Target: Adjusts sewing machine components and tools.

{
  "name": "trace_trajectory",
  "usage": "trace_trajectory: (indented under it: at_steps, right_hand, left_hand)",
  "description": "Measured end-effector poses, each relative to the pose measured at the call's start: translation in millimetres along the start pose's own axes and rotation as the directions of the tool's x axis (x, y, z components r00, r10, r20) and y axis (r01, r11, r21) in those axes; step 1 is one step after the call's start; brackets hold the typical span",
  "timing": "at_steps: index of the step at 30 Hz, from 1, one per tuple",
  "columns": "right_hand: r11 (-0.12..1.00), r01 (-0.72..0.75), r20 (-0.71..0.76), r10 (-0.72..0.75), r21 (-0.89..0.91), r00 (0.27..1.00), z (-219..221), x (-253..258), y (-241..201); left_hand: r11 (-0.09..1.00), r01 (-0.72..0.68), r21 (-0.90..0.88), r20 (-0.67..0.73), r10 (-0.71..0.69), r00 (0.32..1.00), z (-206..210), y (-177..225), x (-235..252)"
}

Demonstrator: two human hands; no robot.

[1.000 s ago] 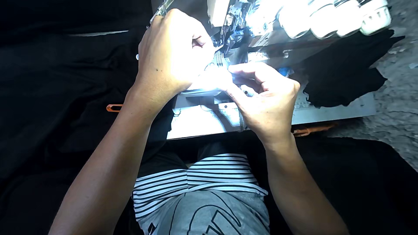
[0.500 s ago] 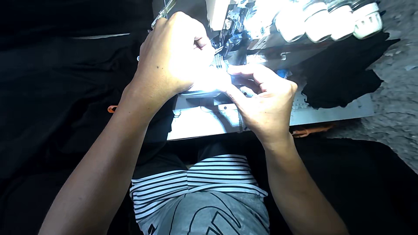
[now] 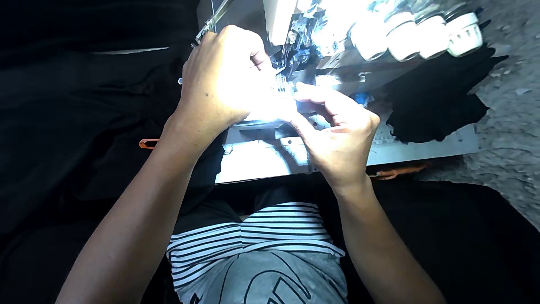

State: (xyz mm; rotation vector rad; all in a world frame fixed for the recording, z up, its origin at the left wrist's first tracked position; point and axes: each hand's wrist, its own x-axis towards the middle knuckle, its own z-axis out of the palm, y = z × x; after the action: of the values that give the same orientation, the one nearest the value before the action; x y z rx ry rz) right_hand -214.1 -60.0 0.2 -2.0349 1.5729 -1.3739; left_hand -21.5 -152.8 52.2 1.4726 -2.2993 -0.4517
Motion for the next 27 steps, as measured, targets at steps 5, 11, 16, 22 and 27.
trace_trajectory:
  at_steps: [5,11,16,22,27]
  right_hand:
    - [1.0,0.007,-0.028,-0.007,-0.011,1.0,3,-2,0]
    - [1.0,0.005,-0.032,-0.005,0.013,0.999,3,-2,1]
    - [0.996,0.051,-0.061,-0.055,-0.074,0.997,5,-2,0]
    - [0.982,0.141,-0.109,-0.155,-0.122,0.982,8,-2,1]
    - [0.951,0.306,-0.136,-0.31,-0.051,0.941,11,1,10]
  left_hand:
    - [1.0,-0.001,-0.023,0.011,0.001,1.0,-5,-1,-2]
    - [0.999,0.028,-0.028,0.013,-0.027,1.0,-7,-4,4]
    - [0.999,0.032,-0.006,0.032,-0.032,0.999,-6,0,8]
    - [1.0,-0.005,-0.008,0.064,0.005,0.998,-7,0,12]
    - [0.994,0.018,-0.111,0.048,-0.012,0.999,-8,-2,13]
